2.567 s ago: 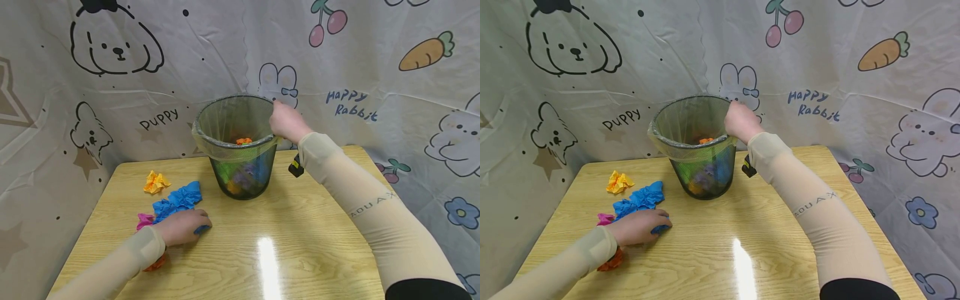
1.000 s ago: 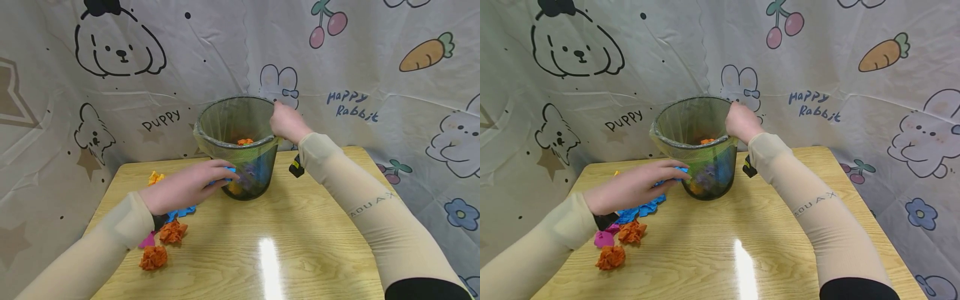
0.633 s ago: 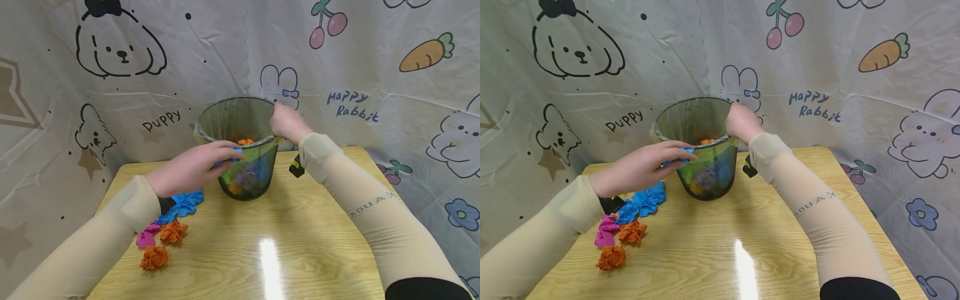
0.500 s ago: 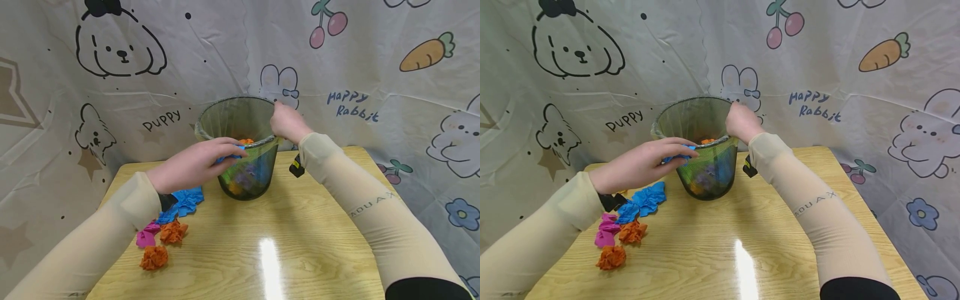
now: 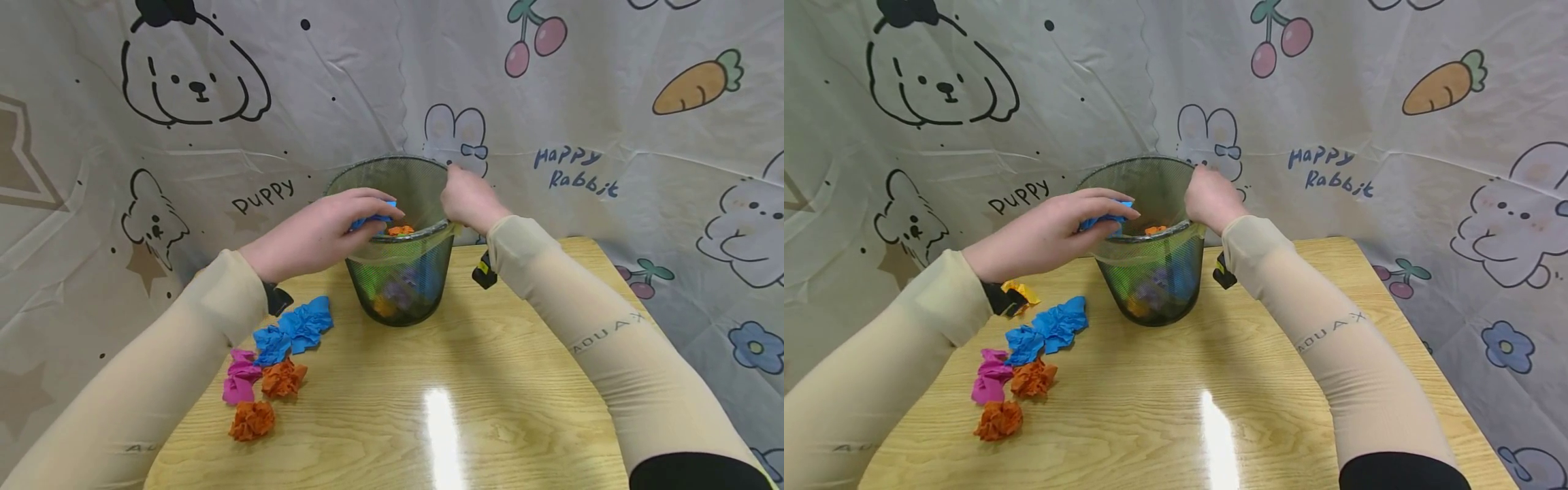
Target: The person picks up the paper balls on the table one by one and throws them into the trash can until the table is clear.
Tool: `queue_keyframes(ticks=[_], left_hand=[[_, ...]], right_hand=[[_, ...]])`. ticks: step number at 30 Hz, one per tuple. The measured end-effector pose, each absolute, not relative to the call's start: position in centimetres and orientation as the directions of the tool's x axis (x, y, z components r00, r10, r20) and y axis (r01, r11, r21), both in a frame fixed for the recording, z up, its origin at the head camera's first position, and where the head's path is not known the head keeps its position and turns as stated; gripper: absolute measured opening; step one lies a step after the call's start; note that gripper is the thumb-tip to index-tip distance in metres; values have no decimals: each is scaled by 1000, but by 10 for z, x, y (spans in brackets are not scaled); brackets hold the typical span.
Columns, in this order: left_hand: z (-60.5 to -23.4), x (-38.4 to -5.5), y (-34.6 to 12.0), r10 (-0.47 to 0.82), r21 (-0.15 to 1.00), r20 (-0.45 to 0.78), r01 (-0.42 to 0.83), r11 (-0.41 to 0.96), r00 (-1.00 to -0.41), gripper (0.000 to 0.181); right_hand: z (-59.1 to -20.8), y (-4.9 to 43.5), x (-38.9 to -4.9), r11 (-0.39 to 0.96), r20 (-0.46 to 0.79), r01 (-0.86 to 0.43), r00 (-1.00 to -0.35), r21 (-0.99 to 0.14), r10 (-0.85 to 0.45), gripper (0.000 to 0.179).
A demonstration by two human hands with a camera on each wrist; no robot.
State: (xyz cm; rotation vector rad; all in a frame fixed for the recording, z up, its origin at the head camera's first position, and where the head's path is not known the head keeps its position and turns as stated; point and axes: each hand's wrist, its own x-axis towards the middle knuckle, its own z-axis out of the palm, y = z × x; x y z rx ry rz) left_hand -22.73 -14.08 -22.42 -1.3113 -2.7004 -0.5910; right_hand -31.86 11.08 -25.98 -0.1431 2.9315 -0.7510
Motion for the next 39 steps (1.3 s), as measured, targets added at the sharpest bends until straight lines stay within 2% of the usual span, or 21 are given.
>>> queue_keyframes(ticks=[17, 25, 34, 39], left_hand=[[-226, -276, -143, 652, 291, 141, 660, 692, -745, 35], [-234, -288, -138, 607, 311, 50, 590, 745, -793, 37], [-237, -289, -133, 606, 297, 37, 588, 753, -795, 40], [-238, -288, -132, 606, 284, 23, 587, 758, -795, 55]], right_hand=[[-260, 110, -318, 875, -82, -58, -990, -481, -111, 64], [-261, 110, -319, 876, -87, -48, -991, -480, -103, 66], [-259, 109, -317, 878, -79, -59, -991, -474, -110, 65], [-259, 110, -318, 881, -87, -51, -991, -470, -103, 65]])
